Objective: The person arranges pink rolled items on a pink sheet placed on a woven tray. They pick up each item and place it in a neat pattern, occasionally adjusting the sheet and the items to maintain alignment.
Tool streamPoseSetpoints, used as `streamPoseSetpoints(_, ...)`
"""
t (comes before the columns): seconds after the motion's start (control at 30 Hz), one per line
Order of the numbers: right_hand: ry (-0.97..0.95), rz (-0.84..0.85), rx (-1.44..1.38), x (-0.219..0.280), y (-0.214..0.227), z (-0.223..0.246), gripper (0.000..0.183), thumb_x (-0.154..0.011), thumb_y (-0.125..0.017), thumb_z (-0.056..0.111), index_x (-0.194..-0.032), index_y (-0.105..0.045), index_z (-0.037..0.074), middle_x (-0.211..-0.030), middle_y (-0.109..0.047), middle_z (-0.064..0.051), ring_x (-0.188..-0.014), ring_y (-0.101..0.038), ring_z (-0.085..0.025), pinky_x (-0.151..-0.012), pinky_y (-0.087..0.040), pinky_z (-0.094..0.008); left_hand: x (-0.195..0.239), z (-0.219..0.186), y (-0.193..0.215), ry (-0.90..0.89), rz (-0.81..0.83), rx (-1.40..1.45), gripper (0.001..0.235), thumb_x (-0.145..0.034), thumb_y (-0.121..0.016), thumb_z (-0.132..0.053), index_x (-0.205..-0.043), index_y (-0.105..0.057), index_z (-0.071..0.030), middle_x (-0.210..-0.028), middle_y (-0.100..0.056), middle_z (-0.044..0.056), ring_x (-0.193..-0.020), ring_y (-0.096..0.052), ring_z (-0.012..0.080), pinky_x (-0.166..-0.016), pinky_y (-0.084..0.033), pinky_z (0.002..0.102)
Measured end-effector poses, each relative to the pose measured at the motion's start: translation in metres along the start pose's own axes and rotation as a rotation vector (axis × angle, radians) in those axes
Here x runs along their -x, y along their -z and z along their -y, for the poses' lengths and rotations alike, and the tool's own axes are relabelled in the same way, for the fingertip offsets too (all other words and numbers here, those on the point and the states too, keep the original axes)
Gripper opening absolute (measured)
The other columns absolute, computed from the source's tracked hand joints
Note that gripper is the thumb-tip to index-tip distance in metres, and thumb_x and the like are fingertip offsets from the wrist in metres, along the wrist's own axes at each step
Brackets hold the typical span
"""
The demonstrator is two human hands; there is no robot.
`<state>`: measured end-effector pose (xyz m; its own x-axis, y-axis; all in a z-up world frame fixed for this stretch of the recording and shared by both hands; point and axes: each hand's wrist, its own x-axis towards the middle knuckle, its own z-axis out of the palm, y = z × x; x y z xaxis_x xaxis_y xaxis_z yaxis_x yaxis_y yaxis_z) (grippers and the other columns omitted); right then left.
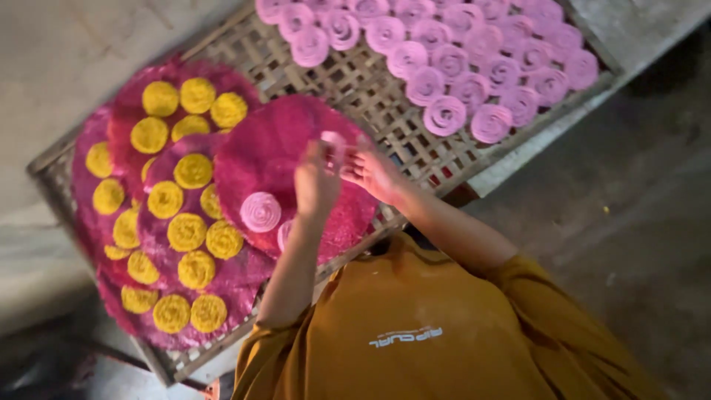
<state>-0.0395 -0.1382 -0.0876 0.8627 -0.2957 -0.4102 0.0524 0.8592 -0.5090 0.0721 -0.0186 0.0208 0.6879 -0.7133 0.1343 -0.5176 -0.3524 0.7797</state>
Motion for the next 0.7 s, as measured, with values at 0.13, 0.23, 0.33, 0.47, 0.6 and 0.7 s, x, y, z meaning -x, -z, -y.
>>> streamPoseSetpoints(0.13, 0.09, -0.001, -0.067, 0.052, 0.059, 0.039, 0.042, -0.109, -0.047, 0.029, -0.134, -0.058, -0.001, -0.117, -0.068, -0.011, -0.107, -0.066, -0.024, -0.096, -0.053, -0.043, 0.028, -0.029, -0.057, -0.271, 0.026, 0.043, 0.03, -0.091, -0.074, -0.02, -0.118, -0.065, -0.011, -0.108, -0.072, 0.012, -0.094, -0.071, 0.0304, -0.075, -0.058, 0.04)
streamPoseSetpoints(0.23, 0.457, -0.232, 1.191, 0.103, 0.108, 0.08, 0.035, -0.091, -0.064, 0.022, -0.121, -0.069, 0.004, -0.109, -0.071, -0.011, -0.1, -0.068, -0.028, -0.087, -0.056, -0.042, 0.01, -0.007, -0.127, -0.11, 0.182, 0.277, 0.037, -0.093, -0.072, -0.022, -0.126, -0.062, -0.008, -0.117, -0.07, 0.015, -0.1, -0.07, 0.0312, -0.08, -0.058, 0.041)
streamPoseSetpoints(0.33, 0.302, -0.326, 0.902, 0.119, 0.135, 0.096, 0.031, -0.09, -0.068, 0.013, -0.119, -0.072, 0.003, -0.111, -0.074, -0.01, -0.1, -0.071, -0.025, -0.086, -0.058, -0.038, -0.01, 0.019, -0.206, 0.245, 0.598, 0.638, 0.044, -0.096, -0.07, -0.024, -0.133, -0.059, -0.005, -0.125, -0.068, 0.017, -0.106, -0.068, 0.0321, -0.084, -0.057, 0.042)
streamPoseSetpoints(0.47, 0.306, -0.493, 1.102, 0.127, 0.148, 0.112, 0.029, -0.095, -0.062, 0.01, -0.122, -0.07, 0.004, -0.105, -0.074, -0.017, -0.094, -0.069, -0.031, -0.076, -0.055, -0.038, -0.009, 0.015, -0.268, 0.073, 0.568, 0.389, 0.039, -0.089, -0.071, -0.027, -0.122, -0.068, -0.006, -0.114, -0.076, 0.015, -0.103, -0.076, 0.0288, -0.089, -0.058, 0.038)
streamPoseSetpoints(0.6, 0.461, -0.722, 1.492, 0.133, 0.141, 0.124, 0.038, -0.091, -0.07, 0.012, -0.127, -0.066, 0.004, -0.098, -0.073, -0.019, -0.083, -0.071, -0.033, -0.073, -0.054, -0.041, -0.012, -0.018, -0.263, 0.072, 0.554, 0.142, 0.035, -0.091, -0.07, -0.03, -0.12, -0.068, -0.011, -0.11, -0.074, 0.016, -0.101, -0.073, 0.0331, -0.085, -0.057, 0.043)
streamPoseSetpoints(0.7, 0.644, -0.7, 1.539, 0.133, 0.129, 0.135, 0.037, -0.091, -0.069, 0.011, -0.127, -0.065, 0.004, -0.102, -0.072, -0.018, -0.085, -0.071, -0.033, -0.074, -0.055, -0.041, -0.023, -0.047, -0.241, -0.133, 0.449, 0.064, 0.032, -0.091, -0.07, -0.026, -0.119, -0.067, -0.012, -0.113, -0.069, 0.014, -0.102, -0.069, 0.0367, -0.083, -0.056, 0.047)
